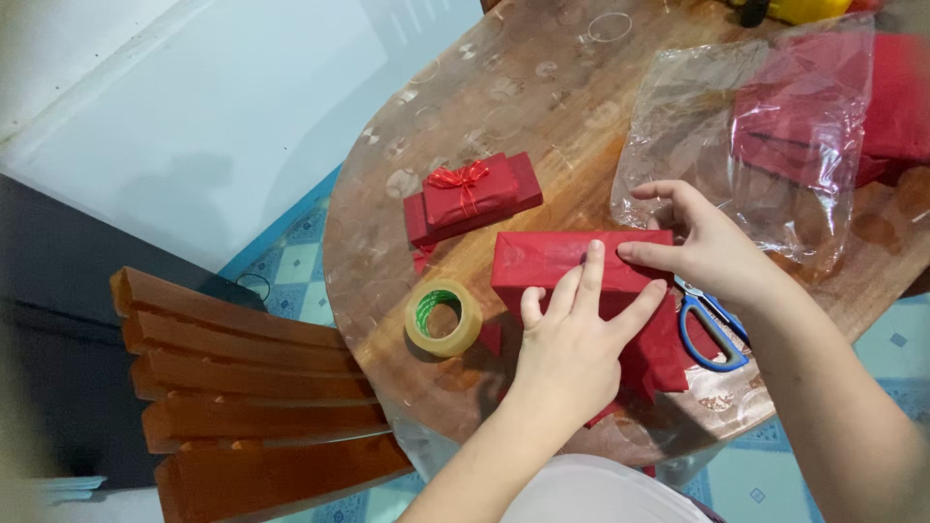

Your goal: The person wraps a small rectangular box in red paper on a wooden table. They fold the paper around the box, secure it with clear tape, and trim excess paper with scissors. A previously wrapped gift with a red ribbon is visible nearby.

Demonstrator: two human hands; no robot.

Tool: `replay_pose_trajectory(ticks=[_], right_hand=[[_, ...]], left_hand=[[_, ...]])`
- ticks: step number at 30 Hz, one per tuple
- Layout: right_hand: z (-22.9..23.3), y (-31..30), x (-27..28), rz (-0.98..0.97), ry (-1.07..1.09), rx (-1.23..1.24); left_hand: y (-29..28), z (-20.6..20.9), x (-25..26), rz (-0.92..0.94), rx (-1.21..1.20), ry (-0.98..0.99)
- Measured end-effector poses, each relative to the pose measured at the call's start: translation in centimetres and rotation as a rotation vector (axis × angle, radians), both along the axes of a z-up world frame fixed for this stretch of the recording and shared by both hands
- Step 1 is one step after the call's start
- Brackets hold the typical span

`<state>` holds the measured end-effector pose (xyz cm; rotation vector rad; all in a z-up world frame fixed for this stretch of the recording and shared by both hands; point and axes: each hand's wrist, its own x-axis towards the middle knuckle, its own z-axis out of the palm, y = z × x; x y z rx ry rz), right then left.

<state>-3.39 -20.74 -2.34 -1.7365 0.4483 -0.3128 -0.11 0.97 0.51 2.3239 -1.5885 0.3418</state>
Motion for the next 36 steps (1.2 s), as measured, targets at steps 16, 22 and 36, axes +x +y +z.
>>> replay_pose_trajectory(ticks=[16,22,36], right_hand=[[-2.2,-1.0,-2.9,-0.061,-0.245,0.145],[-7.5,-1.3,-6.9,0.24,-0.41,0.044],[-8.8,2.5,-3.0,-0.114,-0.026,0.009]], left_hand=[[2.2,0.0,1.5,-0.111,-0.114,0.184],[5.9,-4.3,7.7,0.141,-0.607,0.441],[3.5,-16.4,12.5,0.148,-0.375,1.182]])
